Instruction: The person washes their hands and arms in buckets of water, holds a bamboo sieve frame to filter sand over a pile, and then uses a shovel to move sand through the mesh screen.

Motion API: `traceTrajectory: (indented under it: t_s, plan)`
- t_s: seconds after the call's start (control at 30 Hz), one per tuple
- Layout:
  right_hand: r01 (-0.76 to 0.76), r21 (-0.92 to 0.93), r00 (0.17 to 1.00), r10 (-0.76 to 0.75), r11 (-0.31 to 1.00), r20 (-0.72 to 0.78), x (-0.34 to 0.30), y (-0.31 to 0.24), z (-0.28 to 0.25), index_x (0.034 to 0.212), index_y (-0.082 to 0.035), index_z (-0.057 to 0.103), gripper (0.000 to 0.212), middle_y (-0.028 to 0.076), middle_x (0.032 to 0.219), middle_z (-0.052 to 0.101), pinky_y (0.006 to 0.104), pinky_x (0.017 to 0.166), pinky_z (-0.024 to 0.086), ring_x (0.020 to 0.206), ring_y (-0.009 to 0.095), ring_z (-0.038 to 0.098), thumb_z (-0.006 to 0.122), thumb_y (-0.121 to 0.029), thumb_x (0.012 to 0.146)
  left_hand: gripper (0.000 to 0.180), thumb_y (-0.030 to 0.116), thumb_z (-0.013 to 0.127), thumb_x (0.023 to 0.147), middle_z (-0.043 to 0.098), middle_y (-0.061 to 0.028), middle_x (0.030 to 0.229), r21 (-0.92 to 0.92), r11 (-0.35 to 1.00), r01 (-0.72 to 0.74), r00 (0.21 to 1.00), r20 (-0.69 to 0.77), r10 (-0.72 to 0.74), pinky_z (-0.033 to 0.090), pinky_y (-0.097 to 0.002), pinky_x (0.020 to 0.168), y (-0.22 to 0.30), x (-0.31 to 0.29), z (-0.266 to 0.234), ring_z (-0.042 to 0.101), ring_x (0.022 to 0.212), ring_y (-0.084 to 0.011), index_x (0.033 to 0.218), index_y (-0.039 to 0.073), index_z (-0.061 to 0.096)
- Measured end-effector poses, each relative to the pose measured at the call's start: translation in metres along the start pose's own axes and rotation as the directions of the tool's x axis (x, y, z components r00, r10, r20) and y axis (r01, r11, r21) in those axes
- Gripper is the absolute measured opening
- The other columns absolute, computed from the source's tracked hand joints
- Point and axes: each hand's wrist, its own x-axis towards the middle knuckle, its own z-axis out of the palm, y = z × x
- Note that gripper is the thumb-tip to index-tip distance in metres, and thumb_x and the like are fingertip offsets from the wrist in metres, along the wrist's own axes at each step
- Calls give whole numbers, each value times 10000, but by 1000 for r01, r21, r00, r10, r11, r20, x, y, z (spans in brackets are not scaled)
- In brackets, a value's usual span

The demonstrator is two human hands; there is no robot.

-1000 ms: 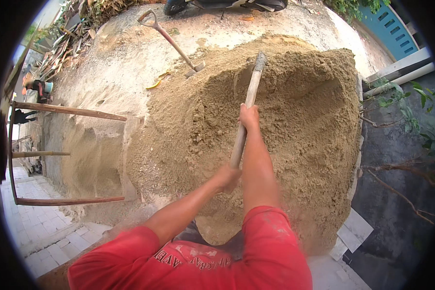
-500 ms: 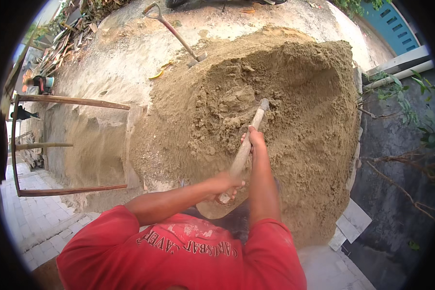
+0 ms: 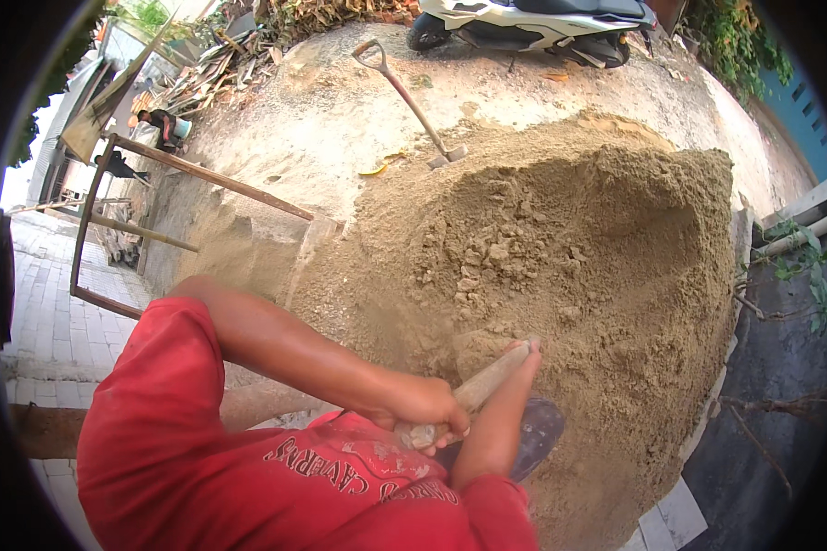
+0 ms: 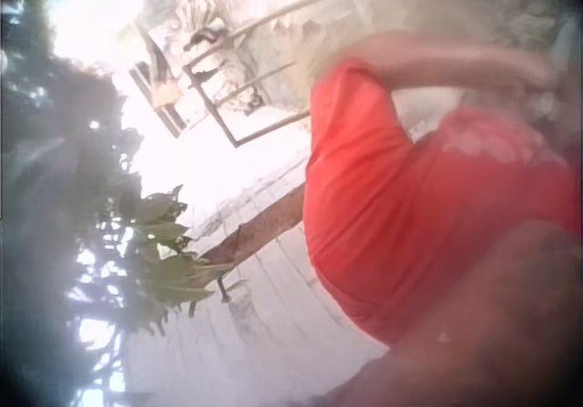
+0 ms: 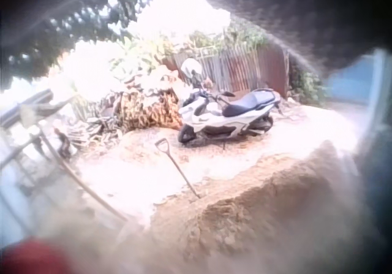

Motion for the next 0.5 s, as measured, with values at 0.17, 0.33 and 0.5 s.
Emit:
traceTrajectory:
  t_s: [0.17,0.33,0.5]
  plan:
    - [-13,-110,1000,15,994,19,-83,15,-9,1030,-112,566,366,47,898,583,317,755,482,832,185,576,532,-468,952,218,223,644,844,584,-68,714,27,998,-52,995,85,49,516,-305,530,-36,-71,-18,610,614,-171,782,18,605]
    - [527,-390,848,-436,755,301,-261,29,126,1073,-114,575,342,29,941,574,299,813,440,894,158,552,502,-433,973,199,205,643,898,595,-38,720,3,967,-255,955,157,251,541,-287,502,-103,-164,-65,596,567,-126,909,16,582]
    - [814,-221,545,-573,537,612,-314,87,204,1151,38,512,373,102,1049,541,338,833,472,934,205,559,518,-299,992,327,327,597,962,649,-45,827,-116,808,-577,756,299,583,538,-225,483,-237,-224,-221,610,562,-85,1046,11,603]
